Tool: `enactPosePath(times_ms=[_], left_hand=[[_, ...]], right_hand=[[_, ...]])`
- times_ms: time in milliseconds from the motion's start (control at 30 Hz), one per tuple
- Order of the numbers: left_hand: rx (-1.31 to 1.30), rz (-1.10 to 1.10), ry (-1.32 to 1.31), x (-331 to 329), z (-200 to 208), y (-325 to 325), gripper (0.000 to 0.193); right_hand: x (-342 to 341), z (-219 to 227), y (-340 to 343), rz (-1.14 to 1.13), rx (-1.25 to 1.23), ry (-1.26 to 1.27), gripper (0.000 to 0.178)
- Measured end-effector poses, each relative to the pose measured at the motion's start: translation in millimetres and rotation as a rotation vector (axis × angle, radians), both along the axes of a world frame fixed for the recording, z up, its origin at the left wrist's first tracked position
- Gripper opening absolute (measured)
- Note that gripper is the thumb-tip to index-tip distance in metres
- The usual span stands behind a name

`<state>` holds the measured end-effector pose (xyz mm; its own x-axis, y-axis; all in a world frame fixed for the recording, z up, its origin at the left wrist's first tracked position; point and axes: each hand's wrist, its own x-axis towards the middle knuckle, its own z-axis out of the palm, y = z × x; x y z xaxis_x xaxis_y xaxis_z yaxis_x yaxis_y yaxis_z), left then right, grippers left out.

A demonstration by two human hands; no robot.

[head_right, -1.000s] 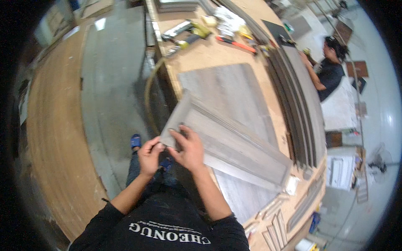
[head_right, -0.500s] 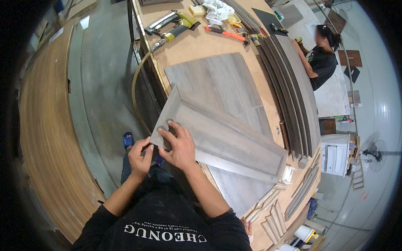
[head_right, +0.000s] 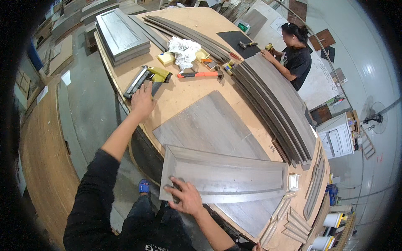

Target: The person aligns wooden frame pieces onto wooden panels by hand and fastens them using a pneumatic nailer.

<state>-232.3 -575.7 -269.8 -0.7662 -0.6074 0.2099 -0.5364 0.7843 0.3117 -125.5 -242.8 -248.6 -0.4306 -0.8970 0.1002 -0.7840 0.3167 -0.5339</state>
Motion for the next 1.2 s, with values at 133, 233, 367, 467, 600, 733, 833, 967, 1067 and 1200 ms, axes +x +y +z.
enactPosePath(times_ms=[133, 233, 367, 467, 600, 733, 833, 967, 1067, 1200], left_hand=[[-0.001, -0.089, 0.127, -37, -32, -39, 0.066], [0.498, -0.299, 0.432, 22, 8, -42, 0.066], [0.915, -0.435, 0.227, 127, 54, -51, 0.058], [1.263, -0.385, 0.048, 190, 37, -20, 0.056], [1.302, -0.580, 0.049, 268, -24, 23, 0.064], [1.550, -0.709, 0.055, 273, -39, 53, 0.043], [1.512, -0.694, 0.139, 274, -37, 62, 0.034], [1.454, -0.746, 0.155, 277, -53, 66, 0.034], [1.450, -0.738, 0.175, 277, -56, 67, 0.032], [1.490, -0.708, 0.193, 275, -52, 67, 0.030]], right_hand=[[4, -1, 1, 0.007, 0.008, -0.036, 0.052], [-4, 3, 1, -0.032, 0.031, -0.018, 0.051], [-5, -2, -2, -0.029, 0.009, -0.037, 0.046], [-4, -3, 1, -0.039, 0.010, -0.026, 0.046], [0, -6, -8, -0.015, -0.033, -0.002, 0.046], [2, -6, -6, -0.035, 0.045, -0.036, 0.048], [0, -9, -5, -0.036, 0.043, -0.008, 0.048], [-1, -10, -7, -0.043, 0.037, 0.005, 0.049], [0, -9, -7, -0.054, 0.044, -0.004, 0.049], [0, -11, -5, -0.055, 0.046, 0.004, 0.050]])
